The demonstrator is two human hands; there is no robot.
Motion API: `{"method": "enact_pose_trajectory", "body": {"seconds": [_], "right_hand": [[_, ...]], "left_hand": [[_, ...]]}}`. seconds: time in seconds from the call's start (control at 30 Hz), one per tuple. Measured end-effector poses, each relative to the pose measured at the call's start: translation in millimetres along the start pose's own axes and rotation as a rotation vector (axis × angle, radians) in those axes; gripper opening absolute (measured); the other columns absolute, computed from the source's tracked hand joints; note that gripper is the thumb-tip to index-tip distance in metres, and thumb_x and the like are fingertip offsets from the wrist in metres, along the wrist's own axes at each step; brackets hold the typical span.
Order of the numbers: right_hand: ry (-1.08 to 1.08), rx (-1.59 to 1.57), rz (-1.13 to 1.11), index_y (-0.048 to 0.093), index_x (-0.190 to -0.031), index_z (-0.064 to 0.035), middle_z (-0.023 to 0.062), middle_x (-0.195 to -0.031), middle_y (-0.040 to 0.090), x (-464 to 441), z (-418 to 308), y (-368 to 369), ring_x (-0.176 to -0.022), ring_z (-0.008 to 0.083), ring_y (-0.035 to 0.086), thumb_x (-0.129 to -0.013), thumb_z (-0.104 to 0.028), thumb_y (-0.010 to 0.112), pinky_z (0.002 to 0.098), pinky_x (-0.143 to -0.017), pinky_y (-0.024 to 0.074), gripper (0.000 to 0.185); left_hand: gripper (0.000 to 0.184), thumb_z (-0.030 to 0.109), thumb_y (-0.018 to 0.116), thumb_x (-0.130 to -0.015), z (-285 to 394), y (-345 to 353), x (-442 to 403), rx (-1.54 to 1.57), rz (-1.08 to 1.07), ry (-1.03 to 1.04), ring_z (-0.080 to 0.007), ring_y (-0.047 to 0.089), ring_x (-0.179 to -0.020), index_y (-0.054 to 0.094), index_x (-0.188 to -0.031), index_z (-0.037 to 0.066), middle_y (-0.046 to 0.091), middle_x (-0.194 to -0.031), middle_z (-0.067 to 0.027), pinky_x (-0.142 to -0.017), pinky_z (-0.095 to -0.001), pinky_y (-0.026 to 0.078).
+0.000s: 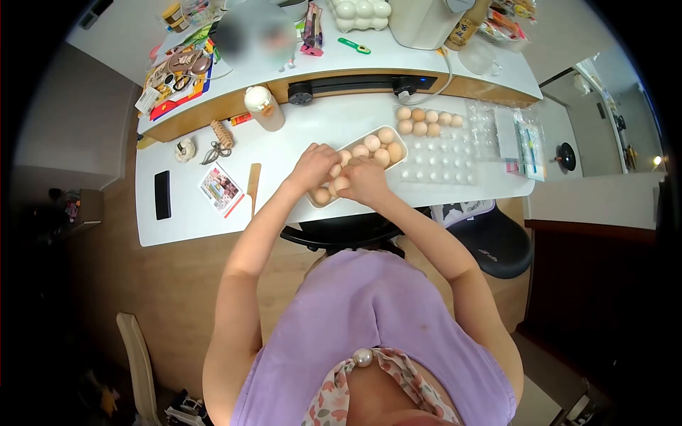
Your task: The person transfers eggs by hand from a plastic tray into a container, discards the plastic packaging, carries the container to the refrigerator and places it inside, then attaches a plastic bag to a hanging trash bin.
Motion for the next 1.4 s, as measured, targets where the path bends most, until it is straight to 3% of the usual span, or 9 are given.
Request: {"method": "enact_pose_trajectory", "body": {"seconds": [0.1,0.2,0.3,0.6,0.93,1.2,1.3,1.33,1.4], "right_hand": [[-0.002,0.076,0.068,0.068,-0.067,-0.0131,0.0013,-0.071,0.057,2,2,10,-0.075,0.0200,0.056,-0.055,-0.025,0.072,0.0346,-0.062,0.0432,0.017],[0.041,0.115,-0.009,0.068,-0.067,-0.0129,0.0015,-0.073,0.057,3,4,22,-0.077,0.0200,0.055,-0.054,-0.026,0.073,0.0344,-0.065,0.0430,0.018],[0.068,0.130,-0.080,0.067,-0.076,-0.0080,0.0071,-0.081,0.060,3,3,28,-0.083,0.0221,0.056,-0.050,-0.024,0.075,0.0348,-0.071,0.0422,0.031],[0.125,0.265,-0.230,0.066,-0.080,-0.0082,0.0057,-0.083,0.062,0,1,34,-0.085,0.0205,0.057,-0.054,-0.032,0.074,0.0342,-0.073,0.0419,0.036],[0.146,0.144,-0.145,0.064,-0.078,-0.0078,0.0064,-0.083,0.064,4,-3,28,-0.083,0.0219,0.058,-0.058,-0.030,0.076,0.0352,-0.074,0.0433,0.032],[0.198,-0.214,0.154,0.067,-0.086,-0.0056,0.0075,-0.076,0.062,18,44,-46,-0.071,0.0228,0.059,-0.067,-0.022,0.074,0.0333,-0.060,0.0465,0.026],[0.311,-0.105,0.182,0.067,-0.090,-0.0047,0.0058,-0.074,0.061,33,85,-94,-0.068,0.0179,0.055,-0.071,-0.023,0.074,0.0290,-0.060,0.0452,0.028],[0.403,-0.117,0.206,0.068,-0.088,-0.0061,0.0070,-0.072,0.061,41,103,-106,-0.067,0.0236,0.058,-0.069,-0.023,0.074,0.0328,-0.062,0.0471,0.027],[0.492,-0.106,0.236,0.068,-0.091,-0.0062,0.0061,-0.074,0.062,59,139,-126,-0.067,0.0213,0.058,-0.070,-0.024,0.074,0.0312,-0.062,0.0474,0.028]], "left_hand": [[0.032,0.012,0.072,-0.059,0,1,2,-0.034,0.011,0.018,-0.0195,0.052,-0.095,0.063,-0.090,0.010,0.057,-0.089,-0.0016,-0.083,-0.0312,0.038],[0.032,0.012,0.072,-0.059,-1,-3,5,-0.017,0.058,0.054,-0.0191,0.051,-0.096,0.063,-0.090,0.010,0.056,-0.090,-0.0010,-0.083,-0.0311,0.038],[0.033,0.014,0.073,-0.059,-4,-2,6,-0.005,0.063,0.057,-0.0194,0.052,-0.096,0.061,-0.090,0.010,0.057,-0.090,-0.0022,-0.084,-0.0312,0.038],[0.039,0.014,0.072,-0.061,-12,5,13,0.021,0.034,-0.037,-0.0225,0.053,-0.099,0.058,-0.097,0.009,0.058,-0.096,-0.0049,-0.085,-0.0344,0.040],[0.038,0.010,0.070,-0.061,-15,9,17,0.118,0.116,-0.020,-0.0242,0.052,-0.099,0.057,-0.096,0.007,0.057,-0.098,-0.0057,-0.084,-0.0350,0.043],[0.037,0.011,0.069,-0.066,-8,0,22,0.162,0.139,-0.023,-0.0235,0.051,-0.103,0.057,-0.101,0.009,0.055,-0.105,-0.0042,-0.085,-0.0349,0.043],[0.043,0.009,0.071,-0.067,-8,-7,23,0.292,0.092,-0.059,-0.0244,0.050,-0.107,0.057,-0.107,0.007,0.054,-0.113,-0.0051,-0.089,-0.0337,0.043],[0.041,0.010,0.070,-0.069,-11,-7,23,0.323,0.107,-0.067,-0.0242,0.050,-0.107,0.057,-0.108,0.007,0.054,-0.113,-0.0054,-0.089,-0.0333,0.043],[0.038,0.010,0.068,-0.073,-20,-10,25,0.384,0.137,-0.083,-0.0238,0.051,-0.107,0.057,-0.109,0.006,0.054,-0.114,-0.0062,-0.089,-0.0324,0.043]]}}
Point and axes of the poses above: each hand's wrist, its own x-axis away from the middle knuckle, its own y-axis out of the palm, z = x × y, the point moved 6 cm from there along -x, towards the middle knuckle
